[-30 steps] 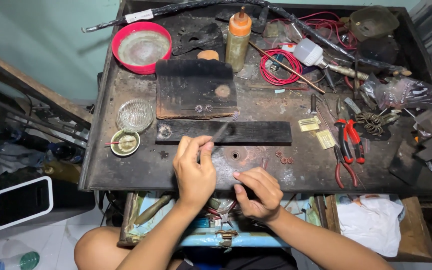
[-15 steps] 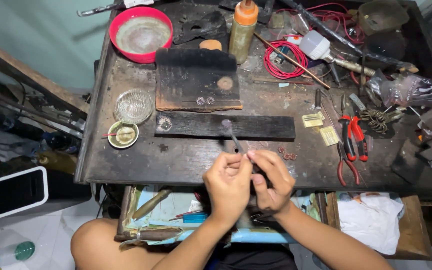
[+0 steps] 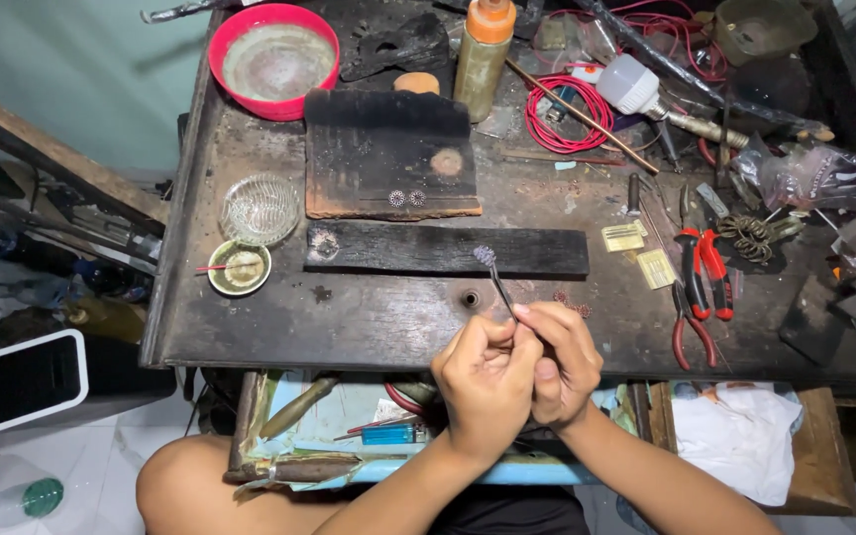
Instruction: Soldering small metal jewelry components using a blowtorch and tweezers on a dedicated soldering block at a workbench.
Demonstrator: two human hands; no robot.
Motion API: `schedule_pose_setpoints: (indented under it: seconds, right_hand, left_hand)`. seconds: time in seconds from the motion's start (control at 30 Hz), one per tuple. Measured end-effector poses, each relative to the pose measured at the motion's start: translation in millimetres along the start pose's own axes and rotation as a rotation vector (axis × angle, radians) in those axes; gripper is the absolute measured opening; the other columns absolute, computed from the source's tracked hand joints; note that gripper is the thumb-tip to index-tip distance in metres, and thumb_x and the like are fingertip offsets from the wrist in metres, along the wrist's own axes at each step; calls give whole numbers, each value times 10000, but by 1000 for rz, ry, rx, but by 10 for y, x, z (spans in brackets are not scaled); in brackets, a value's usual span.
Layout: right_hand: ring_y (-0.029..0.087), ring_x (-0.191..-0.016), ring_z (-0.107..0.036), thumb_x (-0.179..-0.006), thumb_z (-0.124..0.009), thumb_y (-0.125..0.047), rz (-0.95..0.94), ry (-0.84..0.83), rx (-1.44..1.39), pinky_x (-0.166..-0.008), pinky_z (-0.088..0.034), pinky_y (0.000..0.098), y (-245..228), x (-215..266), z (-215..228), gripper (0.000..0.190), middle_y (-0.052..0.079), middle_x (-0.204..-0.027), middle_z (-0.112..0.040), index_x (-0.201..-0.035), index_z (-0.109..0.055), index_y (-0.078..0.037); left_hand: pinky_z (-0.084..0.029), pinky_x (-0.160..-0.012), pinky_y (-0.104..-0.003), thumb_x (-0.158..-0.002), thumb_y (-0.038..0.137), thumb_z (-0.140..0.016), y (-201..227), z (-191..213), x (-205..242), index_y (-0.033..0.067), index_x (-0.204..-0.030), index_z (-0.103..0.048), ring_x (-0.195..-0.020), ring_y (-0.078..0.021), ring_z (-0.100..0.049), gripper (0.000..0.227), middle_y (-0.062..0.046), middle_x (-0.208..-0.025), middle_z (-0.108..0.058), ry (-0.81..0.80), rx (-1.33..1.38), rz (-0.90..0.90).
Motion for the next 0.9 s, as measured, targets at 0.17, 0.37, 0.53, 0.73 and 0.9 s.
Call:
schedule_pose_setpoints:
  seconds: [0.17,0.37,0.53,0.73,0.9]
  right_hand:
    - [341,-976,-702,-1102,-329,-365,26,22,-36,-879,-595,411,16,49,2,556,251,-1094,-674,-1163,-660,79]
    - [359,-976,-701,-1105,-333,-353,41,42,-61,-893,-606,438,32,82,2,548,253,-1089,-664,-1150,-659,85]
    - [353,-983,-703,-1105,-348,-360,43,72,-78,-910,-619,451,70,139,7,541,243,-1091,-666,-1142,-667,75]
    - [345,-987,-705,-1108,-364,-358,53,88,-119,-918,-624,449,95,170,3,533,235,-1095,-659,-1146,-660,83]
    - [346,-939,-693,-1107,-368,-360,91,95,-136,-878,-618,468,83,173,8,529,235,-1082,-645,-1145,-654,84]
  left_hand:
    - [-447,-413,-246,-877,43,-721,53,15,22,45,-735,-601,-485,-102,-507,186,-43,-647,-576,-13,-64,-137]
    - [-432,-441,-298,-905,35,-702,84,25,48,50,-775,-601,-499,-148,-499,166,-38,-662,-557,-17,-107,-278]
    - [-440,-460,-324,-900,27,-701,101,33,58,48,-790,-603,-535,-178,-537,149,-35,-676,-571,-11,-120,-312]
    - [-454,-471,-321,-915,-9,-679,170,38,42,-2,-804,-581,-542,-203,-535,149,-87,-675,-564,-21,-96,-419]
    - [-499,-506,-322,-914,26,-684,135,47,76,7,-827,-609,-573,-217,-605,116,-95,-710,-621,-20,-94,-377]
Point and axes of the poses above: each hand's wrist, its own x-axis away from the middle knuckle, its own z-axis out of the back of the hand, y = z × x, the point moved 5 cm from there along -x, towards the middle knuckle
